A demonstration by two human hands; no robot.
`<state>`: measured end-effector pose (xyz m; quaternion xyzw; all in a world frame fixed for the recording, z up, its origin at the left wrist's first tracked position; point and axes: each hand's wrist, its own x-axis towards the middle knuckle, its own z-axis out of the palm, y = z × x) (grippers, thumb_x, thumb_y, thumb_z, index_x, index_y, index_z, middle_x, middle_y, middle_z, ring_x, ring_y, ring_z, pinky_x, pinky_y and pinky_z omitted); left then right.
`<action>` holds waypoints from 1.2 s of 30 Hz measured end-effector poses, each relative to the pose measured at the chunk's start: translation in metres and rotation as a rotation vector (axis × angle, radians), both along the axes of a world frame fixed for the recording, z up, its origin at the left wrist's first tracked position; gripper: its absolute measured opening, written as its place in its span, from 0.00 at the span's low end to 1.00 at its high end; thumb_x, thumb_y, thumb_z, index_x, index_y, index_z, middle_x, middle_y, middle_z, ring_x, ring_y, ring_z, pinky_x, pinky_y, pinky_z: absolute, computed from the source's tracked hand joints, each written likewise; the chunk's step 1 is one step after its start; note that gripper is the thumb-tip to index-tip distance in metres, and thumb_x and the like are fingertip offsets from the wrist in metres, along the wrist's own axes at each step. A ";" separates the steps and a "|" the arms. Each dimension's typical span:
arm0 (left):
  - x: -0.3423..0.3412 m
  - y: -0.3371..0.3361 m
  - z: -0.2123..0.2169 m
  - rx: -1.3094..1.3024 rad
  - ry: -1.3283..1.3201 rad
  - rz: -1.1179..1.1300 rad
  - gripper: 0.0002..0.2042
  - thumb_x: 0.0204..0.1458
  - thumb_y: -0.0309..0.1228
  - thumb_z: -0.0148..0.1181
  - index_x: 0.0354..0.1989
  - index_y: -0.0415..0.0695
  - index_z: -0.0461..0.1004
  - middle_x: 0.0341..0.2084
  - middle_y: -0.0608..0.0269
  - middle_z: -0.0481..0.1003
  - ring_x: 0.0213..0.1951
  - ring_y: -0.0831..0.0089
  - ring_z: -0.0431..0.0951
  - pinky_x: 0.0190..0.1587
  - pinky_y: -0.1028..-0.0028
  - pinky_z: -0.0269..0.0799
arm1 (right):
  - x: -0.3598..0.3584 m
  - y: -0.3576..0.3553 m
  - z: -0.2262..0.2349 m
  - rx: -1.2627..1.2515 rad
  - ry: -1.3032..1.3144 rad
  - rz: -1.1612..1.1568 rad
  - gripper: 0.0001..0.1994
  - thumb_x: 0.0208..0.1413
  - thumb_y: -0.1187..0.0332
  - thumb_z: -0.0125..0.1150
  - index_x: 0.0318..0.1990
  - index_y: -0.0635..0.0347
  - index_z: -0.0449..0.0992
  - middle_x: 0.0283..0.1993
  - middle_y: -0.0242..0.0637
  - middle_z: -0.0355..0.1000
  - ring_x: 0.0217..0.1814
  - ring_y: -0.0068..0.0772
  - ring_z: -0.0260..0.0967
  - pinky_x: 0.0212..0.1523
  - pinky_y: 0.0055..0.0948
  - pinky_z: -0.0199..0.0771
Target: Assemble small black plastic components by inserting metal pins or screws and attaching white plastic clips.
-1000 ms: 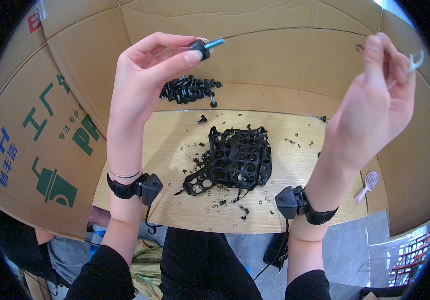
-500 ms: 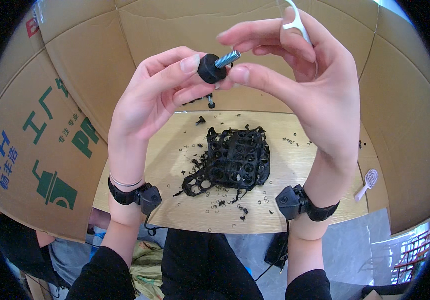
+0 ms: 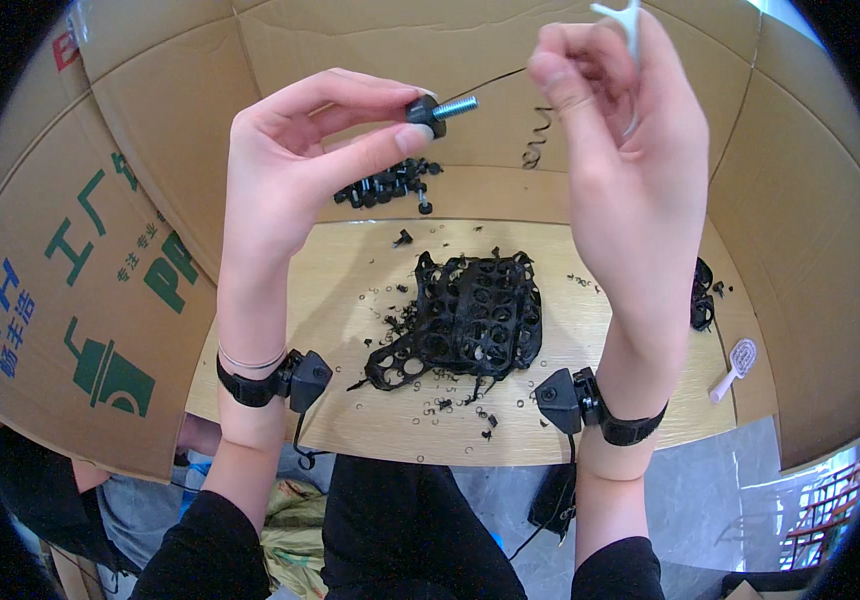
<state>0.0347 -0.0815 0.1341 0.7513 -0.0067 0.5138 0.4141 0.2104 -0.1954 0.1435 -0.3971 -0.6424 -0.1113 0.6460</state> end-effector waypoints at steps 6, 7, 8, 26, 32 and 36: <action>-0.019 0.032 -0.005 -0.019 0.035 -0.286 0.12 0.50 0.20 0.63 0.44 0.35 0.77 0.39 0.51 0.79 0.46 0.63 0.80 0.52 0.69 0.75 | 0.015 0.010 -0.002 0.360 0.240 -0.515 0.05 0.61 0.73 0.58 0.39 0.65 0.78 0.37 0.34 0.77 0.42 0.19 0.71 0.48 0.19 0.68; -0.025 0.046 -0.005 -0.017 -0.012 -0.342 0.14 0.54 0.24 0.60 0.49 0.35 0.74 0.40 0.49 0.78 0.47 0.61 0.80 0.53 0.71 0.75 | 0.042 0.008 0.002 0.387 0.287 -0.569 0.06 0.60 0.72 0.59 0.39 0.65 0.78 0.38 0.35 0.78 0.42 0.20 0.71 0.49 0.19 0.68; -0.030 0.055 -0.003 -0.091 -0.002 -0.344 0.15 0.54 0.25 0.59 0.50 0.34 0.74 0.40 0.49 0.78 0.47 0.61 0.80 0.53 0.72 0.75 | 0.070 0.003 0.003 0.408 0.333 -0.632 0.06 0.59 0.71 0.60 0.39 0.65 0.78 0.38 0.36 0.78 0.42 0.20 0.71 0.49 0.19 0.68; 0.002 0.157 -0.098 -0.107 0.339 0.560 0.44 0.55 0.54 0.56 0.69 0.32 0.48 0.70 0.38 0.46 0.72 0.51 0.42 0.72 0.62 0.39 | 0.015 0.085 -0.065 -0.708 -0.211 -0.228 0.09 0.39 0.78 0.61 0.31 0.67 0.71 0.22 0.37 0.69 0.24 0.26 0.68 0.28 0.28 0.70; -0.012 0.085 -0.061 -0.018 0.445 0.310 0.31 0.53 0.48 0.57 0.55 0.31 0.69 0.57 0.34 0.65 0.60 0.47 0.65 0.62 0.61 0.61 | 0.127 0.148 -0.154 -0.865 -0.306 -0.338 0.18 0.29 0.82 0.64 0.32 0.67 0.66 0.21 0.41 0.65 0.26 0.35 0.67 0.28 0.34 0.68; -0.048 0.064 -0.099 0.052 0.921 0.329 0.34 0.50 0.53 0.58 0.55 0.32 0.70 0.57 0.39 0.67 0.61 0.47 0.65 0.61 0.60 0.63 | 0.104 0.167 -0.159 -1.199 -0.141 -0.215 0.18 0.37 0.83 0.62 0.40 0.68 0.69 0.21 0.36 0.66 0.22 0.24 0.66 0.22 0.26 0.66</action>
